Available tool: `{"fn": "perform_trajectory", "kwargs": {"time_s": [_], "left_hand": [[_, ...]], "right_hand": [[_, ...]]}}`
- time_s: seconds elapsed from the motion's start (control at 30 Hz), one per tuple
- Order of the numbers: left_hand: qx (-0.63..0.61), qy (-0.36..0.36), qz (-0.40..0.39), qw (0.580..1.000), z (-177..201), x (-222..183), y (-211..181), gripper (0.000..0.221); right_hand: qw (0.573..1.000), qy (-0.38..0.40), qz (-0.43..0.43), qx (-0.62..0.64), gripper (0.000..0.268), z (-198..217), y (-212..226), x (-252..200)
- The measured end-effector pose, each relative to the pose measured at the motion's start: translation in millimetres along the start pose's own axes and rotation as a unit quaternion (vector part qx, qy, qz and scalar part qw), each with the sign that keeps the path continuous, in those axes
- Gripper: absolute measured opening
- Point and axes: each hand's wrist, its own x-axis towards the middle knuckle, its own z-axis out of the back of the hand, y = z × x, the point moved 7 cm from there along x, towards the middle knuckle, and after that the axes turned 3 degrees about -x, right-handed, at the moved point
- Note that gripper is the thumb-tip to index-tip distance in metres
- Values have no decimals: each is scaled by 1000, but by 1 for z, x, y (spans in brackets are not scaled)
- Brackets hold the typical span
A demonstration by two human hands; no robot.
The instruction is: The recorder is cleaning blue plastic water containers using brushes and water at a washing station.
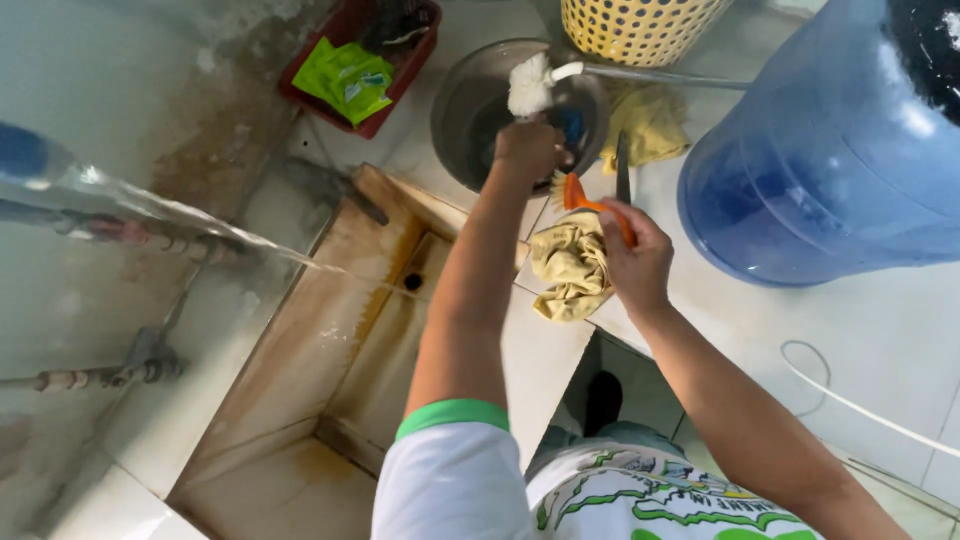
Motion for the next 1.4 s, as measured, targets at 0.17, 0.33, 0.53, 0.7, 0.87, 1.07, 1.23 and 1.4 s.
{"fn": "perform_trajectory", "kwargs": {"time_s": [0.17,0.33,0.53,0.7,0.87,1.07,1.23,1.4], "left_hand": [[166,-49,53,983,32,5,54,51],[267,-139,27,953,80,-5,29,55],[203,-224,-199,932,-48,84,27,23],[240,-48,-194,950,-2,35,31,20],[306,-4,-206,930,-22,21,29,31],[190,-97,-168,962,-39,59,53,11],[25,-146,-147,978,-10,64,77,14],[287,13,-145,947,-2,20,49,52]], "right_hand": [[1000,-15,-26,-2,27,19,7,14],[999,-17,-45,-10,26,23,4,20],[999,-38,-31,-17,24,34,-10,31],[997,-49,-60,-23,24,48,-28,24],[999,-33,-34,-14,26,31,-10,18],[999,-36,-34,-14,26,41,-12,15],[997,-56,-46,3,25,54,-19,13],[998,-49,-40,15,25,49,-17,8]]}}
